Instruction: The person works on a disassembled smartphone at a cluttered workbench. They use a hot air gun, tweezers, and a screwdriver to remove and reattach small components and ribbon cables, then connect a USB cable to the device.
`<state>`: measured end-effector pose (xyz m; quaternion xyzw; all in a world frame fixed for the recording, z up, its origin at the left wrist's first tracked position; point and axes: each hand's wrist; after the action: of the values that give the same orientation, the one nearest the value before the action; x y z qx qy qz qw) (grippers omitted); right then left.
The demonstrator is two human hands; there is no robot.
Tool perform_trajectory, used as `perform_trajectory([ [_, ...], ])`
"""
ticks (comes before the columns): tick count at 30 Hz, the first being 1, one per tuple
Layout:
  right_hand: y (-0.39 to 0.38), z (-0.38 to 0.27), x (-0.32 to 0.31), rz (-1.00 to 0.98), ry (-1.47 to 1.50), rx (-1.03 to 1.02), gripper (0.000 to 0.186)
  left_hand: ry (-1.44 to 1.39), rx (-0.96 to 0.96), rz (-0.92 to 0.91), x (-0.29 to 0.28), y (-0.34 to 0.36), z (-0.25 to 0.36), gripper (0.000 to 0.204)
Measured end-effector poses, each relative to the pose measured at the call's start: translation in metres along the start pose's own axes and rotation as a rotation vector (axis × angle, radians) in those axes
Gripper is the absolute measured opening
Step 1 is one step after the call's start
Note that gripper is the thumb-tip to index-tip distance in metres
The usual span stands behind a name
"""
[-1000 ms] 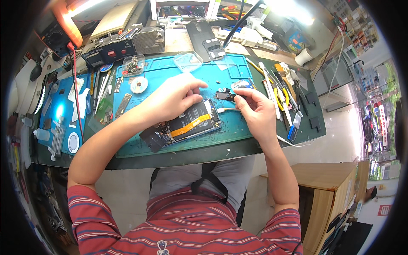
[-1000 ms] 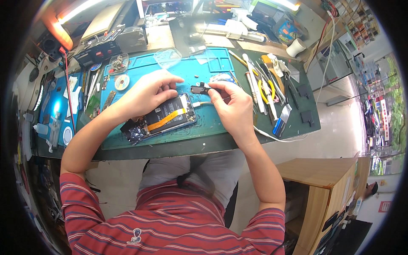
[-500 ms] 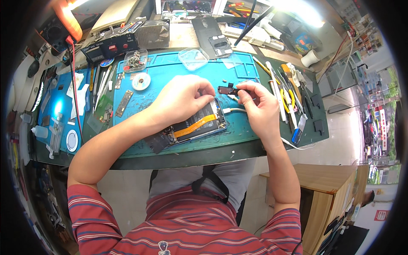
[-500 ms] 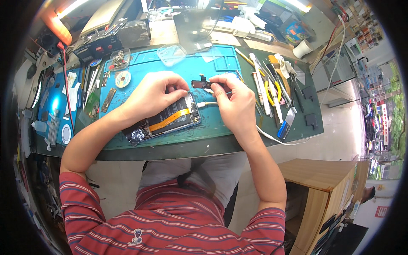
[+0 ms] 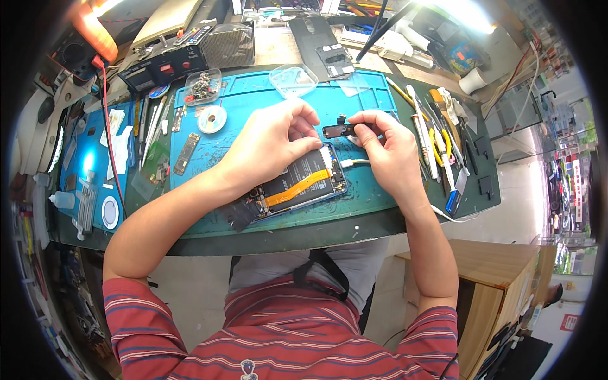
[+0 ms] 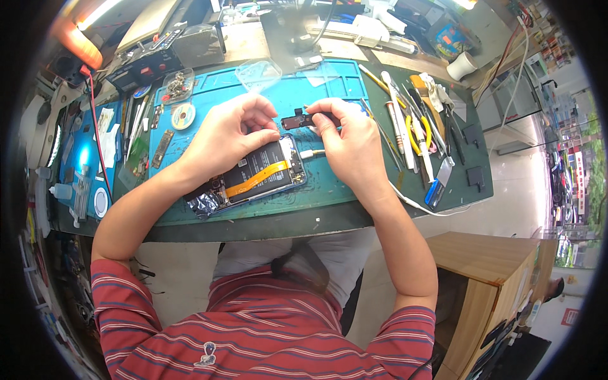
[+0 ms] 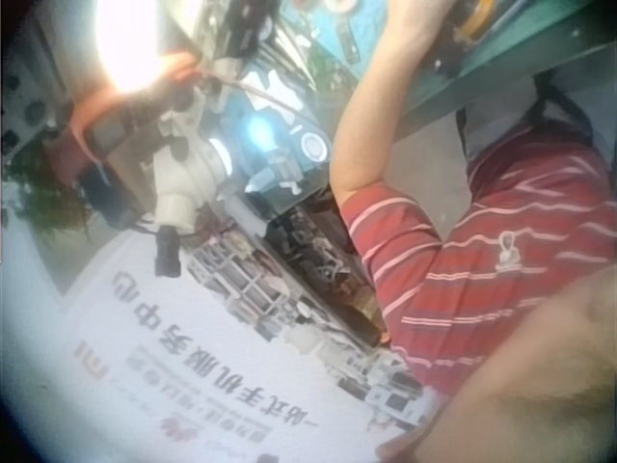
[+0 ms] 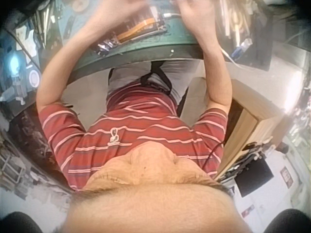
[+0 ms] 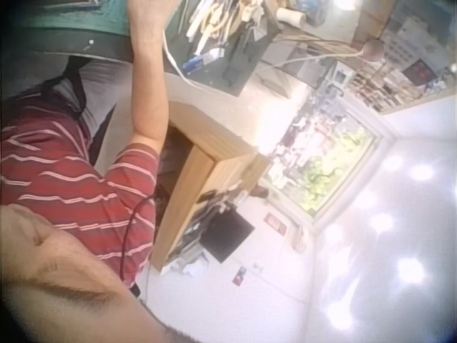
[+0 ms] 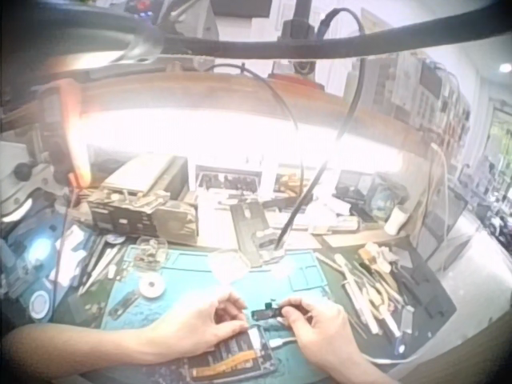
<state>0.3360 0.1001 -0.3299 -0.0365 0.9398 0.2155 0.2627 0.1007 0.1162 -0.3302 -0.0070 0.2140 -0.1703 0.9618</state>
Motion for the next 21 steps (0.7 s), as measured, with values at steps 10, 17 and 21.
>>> perform_trajectory([
  [10, 0.0015, -0.0007, -0.0011, -0.040, -0.006, 0.020, 0.016, -0.025, -0.067, -0.017, -0.0026, 0.0000, 0.0043, 0.025],
  [17, -0.0008, 0.0018, 0.0012, 0.021, 0.097, -0.020, 0.014, -0.052, -0.076, -0.008, -0.0023, -0.0026, 0.0044, 0.028],
  [21, -0.0029, 0.0062, 0.0009, 0.013, 0.098, -0.070, 0.013, -0.040, -0.079, -0.005, -0.0024, -0.0024, 0.0062, 0.030],
])
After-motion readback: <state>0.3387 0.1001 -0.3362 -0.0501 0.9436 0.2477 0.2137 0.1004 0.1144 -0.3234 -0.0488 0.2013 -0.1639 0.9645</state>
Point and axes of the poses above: each hand's wrist, its own y-axis towards the middle knuckle, its own x-axis out of the palm, z = x × y, and after that the axes turned 11 degrees about -x, right-handed
